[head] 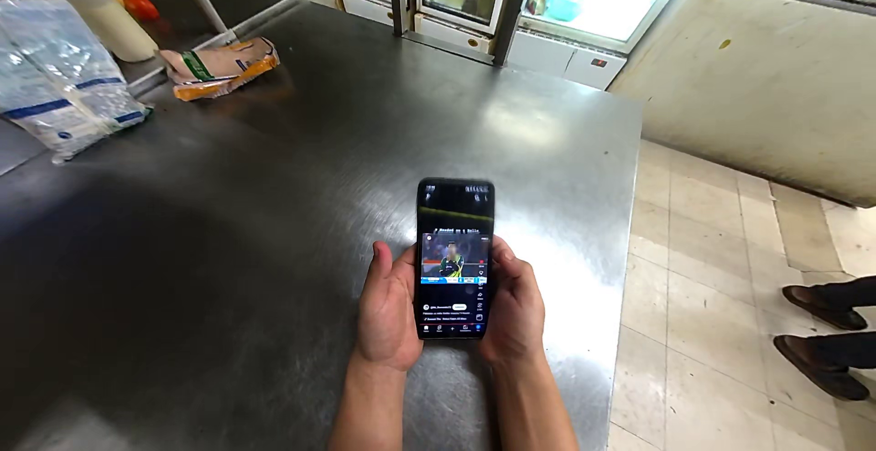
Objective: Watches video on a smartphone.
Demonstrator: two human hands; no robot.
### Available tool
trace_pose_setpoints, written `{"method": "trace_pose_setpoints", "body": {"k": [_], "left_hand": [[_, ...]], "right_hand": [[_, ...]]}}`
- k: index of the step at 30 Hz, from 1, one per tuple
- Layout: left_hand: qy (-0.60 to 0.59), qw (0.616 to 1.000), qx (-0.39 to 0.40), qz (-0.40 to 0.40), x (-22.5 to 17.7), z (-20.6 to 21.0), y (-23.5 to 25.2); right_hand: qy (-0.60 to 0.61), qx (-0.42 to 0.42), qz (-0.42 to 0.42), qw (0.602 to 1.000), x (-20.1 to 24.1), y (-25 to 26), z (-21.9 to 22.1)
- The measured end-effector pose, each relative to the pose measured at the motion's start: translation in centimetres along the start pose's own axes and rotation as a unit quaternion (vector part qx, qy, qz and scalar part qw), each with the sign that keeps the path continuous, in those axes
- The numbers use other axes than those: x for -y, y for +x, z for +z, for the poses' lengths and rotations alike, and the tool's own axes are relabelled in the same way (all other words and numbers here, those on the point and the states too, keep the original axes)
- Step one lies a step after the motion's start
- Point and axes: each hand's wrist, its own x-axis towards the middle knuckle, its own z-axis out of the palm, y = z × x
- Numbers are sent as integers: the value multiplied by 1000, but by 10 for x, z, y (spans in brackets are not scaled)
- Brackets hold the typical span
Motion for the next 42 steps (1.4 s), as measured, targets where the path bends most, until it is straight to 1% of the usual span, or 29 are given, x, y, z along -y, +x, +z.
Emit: {"method": "trace_pose_setpoints", "body": {"k": [28, 42], "left_hand": [[-5, 1000, 16, 5, 0, 0, 1], [-2, 1000, 3, 1, 0, 0, 0]], "right_hand": [[4, 2, 3, 1000, 1, 1, 0], [0, -3, 2, 1000, 1, 0, 1]]}}
